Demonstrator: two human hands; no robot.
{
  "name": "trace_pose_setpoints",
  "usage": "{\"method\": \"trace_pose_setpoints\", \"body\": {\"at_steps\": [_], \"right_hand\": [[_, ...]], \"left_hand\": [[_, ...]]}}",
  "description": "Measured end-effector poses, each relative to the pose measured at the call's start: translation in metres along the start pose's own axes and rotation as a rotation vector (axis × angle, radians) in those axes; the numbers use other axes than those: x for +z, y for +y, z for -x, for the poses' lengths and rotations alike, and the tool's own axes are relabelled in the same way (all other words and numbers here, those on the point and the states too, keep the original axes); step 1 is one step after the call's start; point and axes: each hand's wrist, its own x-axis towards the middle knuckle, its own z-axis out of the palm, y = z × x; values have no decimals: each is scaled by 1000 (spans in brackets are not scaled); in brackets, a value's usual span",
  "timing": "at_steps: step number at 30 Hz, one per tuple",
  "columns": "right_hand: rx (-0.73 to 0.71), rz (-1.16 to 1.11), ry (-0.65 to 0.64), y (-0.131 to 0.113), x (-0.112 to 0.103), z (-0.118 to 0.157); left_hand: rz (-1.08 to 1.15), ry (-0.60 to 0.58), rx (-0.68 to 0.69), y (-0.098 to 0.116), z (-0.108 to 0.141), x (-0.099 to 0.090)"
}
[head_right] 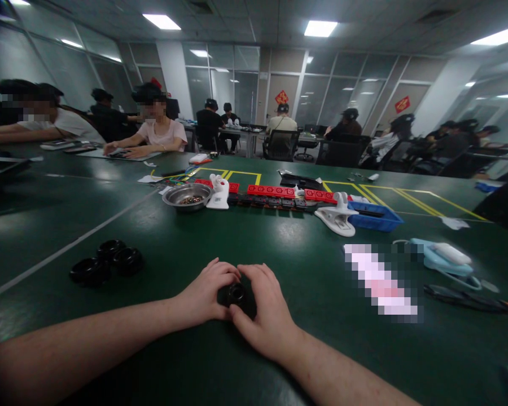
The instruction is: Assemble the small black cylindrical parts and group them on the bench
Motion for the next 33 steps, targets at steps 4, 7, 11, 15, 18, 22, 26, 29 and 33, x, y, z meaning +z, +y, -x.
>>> {"method": "trace_pose_setpoints", "body": {"at_steps": [4, 7, 11, 15, 18, 22, 26, 29, 33], "right_hand": [[52, 3, 47, -1, 3, -1], [71, 7, 84, -2, 4, -2], [38, -30, 73, -2, 2, -2], [-16, -50, 59, -2, 1, 0], [16, -32, 81, -2, 2, -1], [68, -17, 103, -2, 4, -3], [35, -21, 78, -1, 4, -2], [-24, -32, 34, -1, 2, 0], [46, -15, 59, -1, 3, -1]], "left_hand": [[-6, -17, -2, 0, 0, 0], [-4, -19, -8, 1, -1, -1], [10, -19, -19, 3, -1, -2], [18, -9, -14, 2, 0, -1], [13, -7, -6, 1, 0, -1], [6, -4, 0, 1, 0, 0], [8, -6, -8, 3, -1, -1], [14, -5, -6, 4, 0, -2], [12, -8, -10, 4, 0, -2]]}}
